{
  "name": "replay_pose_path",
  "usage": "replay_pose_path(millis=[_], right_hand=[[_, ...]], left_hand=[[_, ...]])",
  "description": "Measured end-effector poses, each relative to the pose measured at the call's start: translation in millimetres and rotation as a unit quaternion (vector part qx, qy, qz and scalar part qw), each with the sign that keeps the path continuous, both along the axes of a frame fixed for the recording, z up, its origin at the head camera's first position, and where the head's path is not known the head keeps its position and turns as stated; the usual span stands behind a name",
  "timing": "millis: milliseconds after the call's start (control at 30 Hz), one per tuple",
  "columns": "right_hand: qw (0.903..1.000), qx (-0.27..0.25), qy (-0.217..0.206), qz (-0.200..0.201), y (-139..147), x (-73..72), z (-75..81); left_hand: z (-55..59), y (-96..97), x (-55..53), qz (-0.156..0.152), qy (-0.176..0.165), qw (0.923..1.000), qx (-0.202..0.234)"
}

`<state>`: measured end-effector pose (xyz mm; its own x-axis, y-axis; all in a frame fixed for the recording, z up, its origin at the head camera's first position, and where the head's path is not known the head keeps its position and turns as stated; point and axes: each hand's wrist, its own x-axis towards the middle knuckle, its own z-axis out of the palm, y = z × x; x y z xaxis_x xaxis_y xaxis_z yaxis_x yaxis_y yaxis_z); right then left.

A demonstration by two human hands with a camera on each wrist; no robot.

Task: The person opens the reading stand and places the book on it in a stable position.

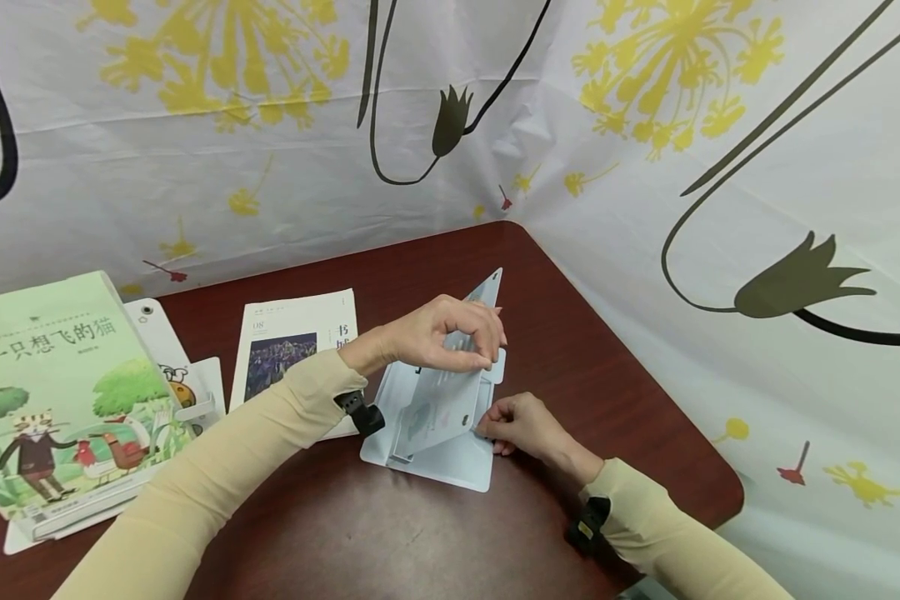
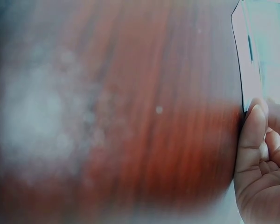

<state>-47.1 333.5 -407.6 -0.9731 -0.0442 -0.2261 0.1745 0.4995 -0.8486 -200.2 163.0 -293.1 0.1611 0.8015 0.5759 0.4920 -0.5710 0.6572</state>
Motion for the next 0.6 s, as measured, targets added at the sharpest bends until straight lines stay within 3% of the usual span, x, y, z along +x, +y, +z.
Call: replay_pose_path(millis=[600], right_hand=[[0.9996, 0.02, 0.007, -0.021, -3.7, 0.7, 1.4]], left_hand=[[-0.7, 1.8, -0.5, -0.008, -0.009, 0.9999, -0.003]])
